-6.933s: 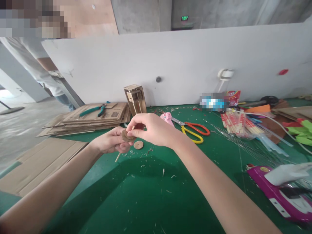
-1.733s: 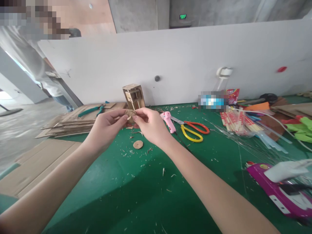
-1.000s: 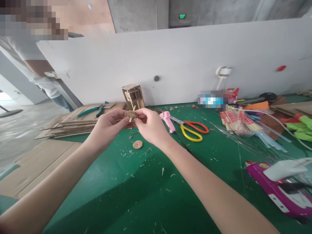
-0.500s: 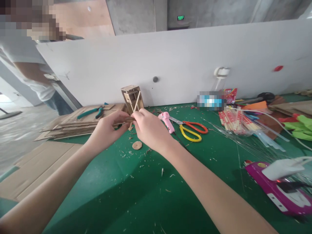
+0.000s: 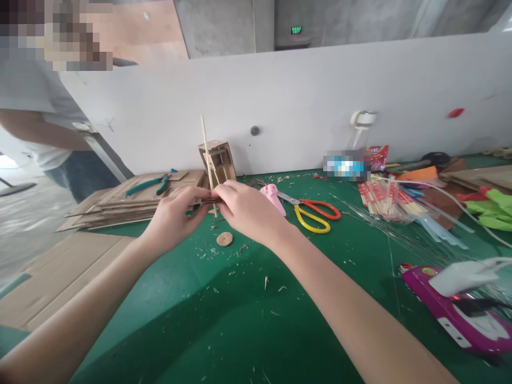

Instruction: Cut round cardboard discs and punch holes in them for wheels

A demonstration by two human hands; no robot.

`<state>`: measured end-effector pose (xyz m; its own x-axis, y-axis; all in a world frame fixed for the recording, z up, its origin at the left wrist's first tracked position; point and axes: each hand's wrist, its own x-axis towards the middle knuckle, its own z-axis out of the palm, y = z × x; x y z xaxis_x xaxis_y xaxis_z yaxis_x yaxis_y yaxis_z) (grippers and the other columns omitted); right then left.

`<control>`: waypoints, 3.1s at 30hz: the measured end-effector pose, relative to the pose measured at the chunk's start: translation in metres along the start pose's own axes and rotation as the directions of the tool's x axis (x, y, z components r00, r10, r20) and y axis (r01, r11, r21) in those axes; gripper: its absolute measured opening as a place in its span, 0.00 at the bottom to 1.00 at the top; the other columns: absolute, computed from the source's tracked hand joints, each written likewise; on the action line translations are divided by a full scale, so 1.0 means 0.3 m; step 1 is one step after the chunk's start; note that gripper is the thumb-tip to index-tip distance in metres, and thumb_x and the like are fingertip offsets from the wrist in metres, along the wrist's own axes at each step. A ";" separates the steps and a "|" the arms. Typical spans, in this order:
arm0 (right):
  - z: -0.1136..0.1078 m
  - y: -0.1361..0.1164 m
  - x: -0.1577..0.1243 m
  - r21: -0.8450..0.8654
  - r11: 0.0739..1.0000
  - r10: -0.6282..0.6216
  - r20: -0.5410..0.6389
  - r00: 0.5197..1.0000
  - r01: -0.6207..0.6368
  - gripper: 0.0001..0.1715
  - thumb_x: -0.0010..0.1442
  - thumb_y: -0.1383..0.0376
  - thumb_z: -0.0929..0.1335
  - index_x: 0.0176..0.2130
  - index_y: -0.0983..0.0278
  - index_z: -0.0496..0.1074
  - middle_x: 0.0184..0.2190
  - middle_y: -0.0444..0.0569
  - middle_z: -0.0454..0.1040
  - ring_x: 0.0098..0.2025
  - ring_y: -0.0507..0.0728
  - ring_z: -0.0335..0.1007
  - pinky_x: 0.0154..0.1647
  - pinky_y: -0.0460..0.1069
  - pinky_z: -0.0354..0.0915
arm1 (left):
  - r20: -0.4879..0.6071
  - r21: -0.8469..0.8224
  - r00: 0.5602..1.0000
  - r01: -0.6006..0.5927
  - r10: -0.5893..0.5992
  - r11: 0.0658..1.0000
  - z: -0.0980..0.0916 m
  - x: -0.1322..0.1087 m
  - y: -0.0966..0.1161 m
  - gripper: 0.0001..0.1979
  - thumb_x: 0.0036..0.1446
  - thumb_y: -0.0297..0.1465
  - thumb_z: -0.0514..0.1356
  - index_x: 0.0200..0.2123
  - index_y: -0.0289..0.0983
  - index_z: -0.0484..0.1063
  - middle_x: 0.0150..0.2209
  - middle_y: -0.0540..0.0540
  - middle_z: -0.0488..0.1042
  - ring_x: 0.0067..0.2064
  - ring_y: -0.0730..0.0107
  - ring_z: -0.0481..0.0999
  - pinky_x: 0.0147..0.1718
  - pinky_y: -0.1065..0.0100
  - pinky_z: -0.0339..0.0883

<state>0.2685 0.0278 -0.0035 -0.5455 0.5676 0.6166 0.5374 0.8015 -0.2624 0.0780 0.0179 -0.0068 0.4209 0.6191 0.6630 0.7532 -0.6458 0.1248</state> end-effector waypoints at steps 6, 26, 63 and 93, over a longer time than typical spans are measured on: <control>0.006 -0.007 -0.002 -0.203 0.977 -0.073 -0.016 0.997 0.068 0.13 0.65 0.71 0.59 0.42 0.67 0.70 0.40 0.53 0.73 0.41 0.57 0.69 0.34 0.51 0.58 | -0.047 0.098 0.982 -0.178 0.183 0.979 0.007 -0.007 -0.021 0.09 0.58 0.24 0.53 0.41 0.39 0.67 0.37 0.44 0.76 0.42 0.62 0.74 0.44 0.57 0.65; 0.019 0.027 -0.003 -0.099 0.994 -0.043 -0.035 0.998 0.039 0.09 0.63 0.71 0.61 0.40 0.65 0.69 0.39 0.50 0.74 0.42 0.56 0.69 0.38 0.50 0.60 | 0.077 -0.095 0.996 0.046 -0.039 0.994 0.012 -0.008 0.009 0.15 0.56 0.34 0.60 0.47 0.39 0.66 0.45 0.43 0.76 0.44 0.63 0.76 0.41 0.64 0.70; 0.085 -0.004 -0.020 0.060 0.997 0.054 0.053 0.997 -0.057 0.09 0.60 0.67 0.64 0.41 0.62 0.71 0.37 0.46 0.76 0.36 0.54 0.71 0.33 0.48 0.61 | 0.363 -0.803 0.749 0.553 -0.554 0.221 0.063 0.017 -0.018 0.10 0.51 0.32 0.62 0.23 0.33 0.70 0.20 0.53 0.67 0.23 0.80 0.64 0.28 0.74 0.63; -0.006 0.100 0.004 0.879 0.395 0.254 0.173 0.951 -0.266 0.18 0.51 0.65 0.74 0.44 0.58 0.74 0.41 0.46 0.76 0.43 0.58 0.74 0.46 0.59 0.72 | 0.313 0.168 0.944 0.051 -0.102 0.985 -0.120 0.036 0.026 0.16 0.65 0.36 0.46 0.32 0.38 0.70 0.29 0.46 0.74 0.31 0.66 0.71 0.30 0.65 0.58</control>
<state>0.2851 0.0521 -0.0093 -0.4941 0.7764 0.3913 -0.2081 0.3314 -0.9203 0.0703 0.0033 0.0281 0.4791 0.7903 0.3820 0.8476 -0.5296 0.0327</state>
